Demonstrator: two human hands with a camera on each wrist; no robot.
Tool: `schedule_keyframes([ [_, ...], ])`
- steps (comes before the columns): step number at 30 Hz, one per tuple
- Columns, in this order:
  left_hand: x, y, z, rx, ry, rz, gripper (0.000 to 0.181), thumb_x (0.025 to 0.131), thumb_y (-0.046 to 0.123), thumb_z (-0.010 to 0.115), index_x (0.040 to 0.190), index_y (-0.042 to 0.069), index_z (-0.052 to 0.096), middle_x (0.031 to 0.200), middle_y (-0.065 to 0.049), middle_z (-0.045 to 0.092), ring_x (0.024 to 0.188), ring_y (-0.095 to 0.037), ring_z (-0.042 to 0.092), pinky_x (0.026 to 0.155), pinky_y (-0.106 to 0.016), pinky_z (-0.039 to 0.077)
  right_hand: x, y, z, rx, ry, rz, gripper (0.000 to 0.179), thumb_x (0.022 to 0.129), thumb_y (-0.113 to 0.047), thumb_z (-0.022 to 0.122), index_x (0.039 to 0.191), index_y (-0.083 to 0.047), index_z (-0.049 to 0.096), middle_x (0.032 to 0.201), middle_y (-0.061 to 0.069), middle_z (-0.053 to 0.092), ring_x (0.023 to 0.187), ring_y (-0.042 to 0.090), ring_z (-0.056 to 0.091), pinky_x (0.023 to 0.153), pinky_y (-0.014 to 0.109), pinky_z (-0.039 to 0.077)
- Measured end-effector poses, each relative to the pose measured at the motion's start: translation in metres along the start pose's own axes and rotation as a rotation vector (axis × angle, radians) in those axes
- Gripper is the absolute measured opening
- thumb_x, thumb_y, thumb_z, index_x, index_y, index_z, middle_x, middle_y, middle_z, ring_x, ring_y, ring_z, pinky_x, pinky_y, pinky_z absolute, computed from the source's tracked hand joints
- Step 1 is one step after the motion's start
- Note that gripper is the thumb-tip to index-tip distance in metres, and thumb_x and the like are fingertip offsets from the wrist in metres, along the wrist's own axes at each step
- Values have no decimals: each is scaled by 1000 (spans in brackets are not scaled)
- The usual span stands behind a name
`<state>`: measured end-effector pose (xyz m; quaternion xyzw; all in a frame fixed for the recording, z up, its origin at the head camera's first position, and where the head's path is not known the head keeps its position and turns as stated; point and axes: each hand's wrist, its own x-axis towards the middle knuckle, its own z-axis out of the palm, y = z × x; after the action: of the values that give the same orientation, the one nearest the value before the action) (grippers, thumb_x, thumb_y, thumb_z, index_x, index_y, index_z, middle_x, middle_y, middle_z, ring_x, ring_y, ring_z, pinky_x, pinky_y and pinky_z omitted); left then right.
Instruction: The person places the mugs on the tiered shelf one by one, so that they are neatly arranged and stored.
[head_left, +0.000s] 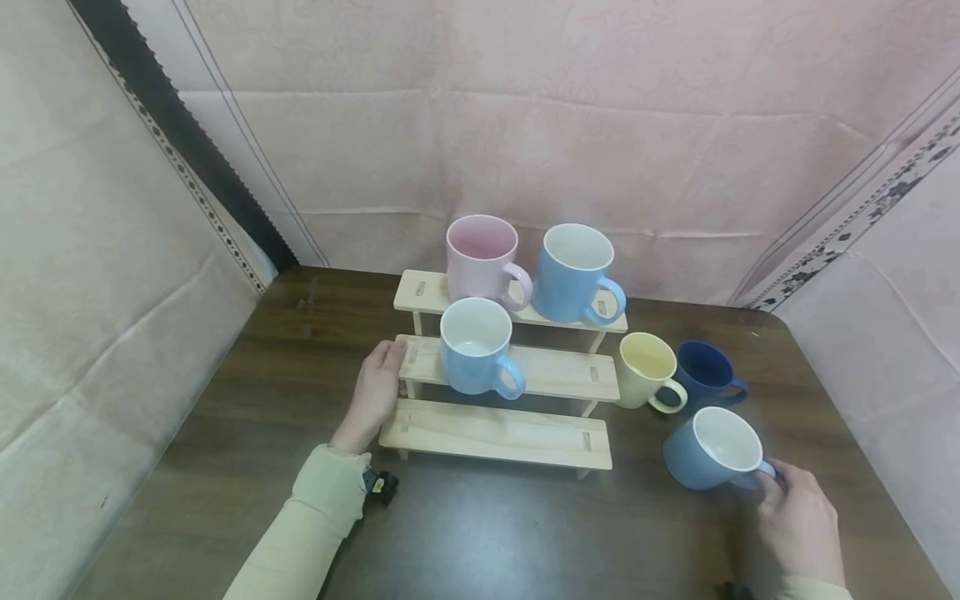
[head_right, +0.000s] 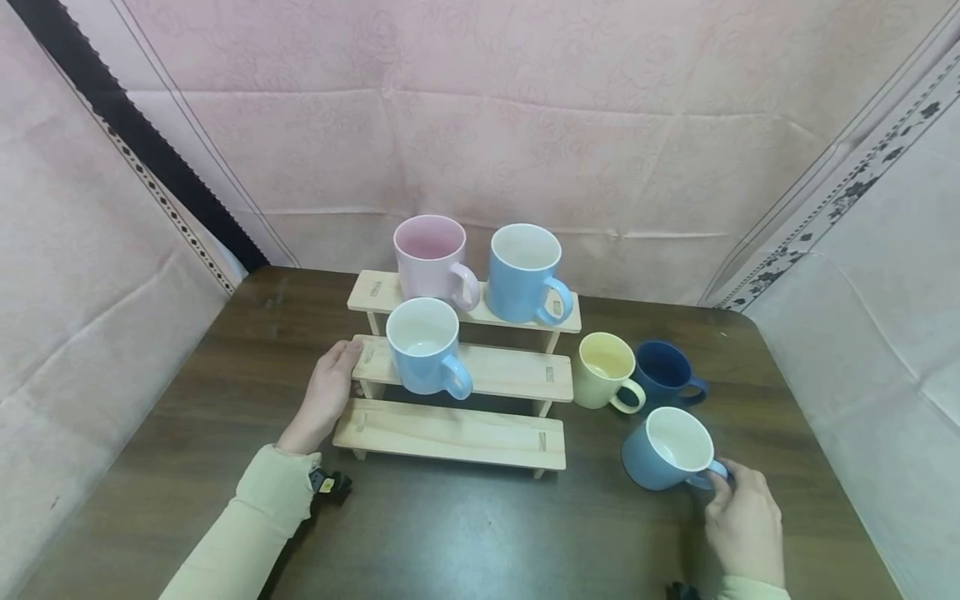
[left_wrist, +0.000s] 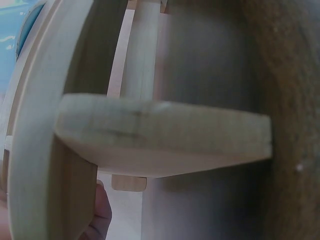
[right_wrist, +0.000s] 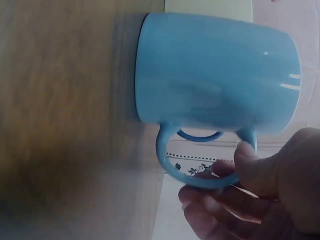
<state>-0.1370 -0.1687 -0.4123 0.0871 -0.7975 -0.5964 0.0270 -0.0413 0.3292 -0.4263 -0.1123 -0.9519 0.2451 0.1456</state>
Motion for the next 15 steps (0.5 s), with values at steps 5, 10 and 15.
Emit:
schedule_keyframes([
  [5,1,0,0,-4,12,3,47,105,45,32,105,4,53,77,-8,46,70,-23,46,64,-32,38,-3,5,-2,-6,21,-79,18,92,2,58,106,14,57,88,30,57,80,48,56,73,59,39],
  [10,1,-1,1,5,13,0,46,105,45,32,104,4,53,76,-7,46,68,-22,45,62,-31,37,-12,7,-1,4,29,-77,12,91,0,62,99,9,60,82,20,60,77,42,57,74,54,39],
  [15,1,-2,1,0,8,-1,44,106,43,33,102,4,53,75,-6,45,67,-22,44,62,-30,37,-23,4,1,5,44,-13,8,90,-4,66,93,3,64,85,10,61,69,3,53,69,33,39],
])
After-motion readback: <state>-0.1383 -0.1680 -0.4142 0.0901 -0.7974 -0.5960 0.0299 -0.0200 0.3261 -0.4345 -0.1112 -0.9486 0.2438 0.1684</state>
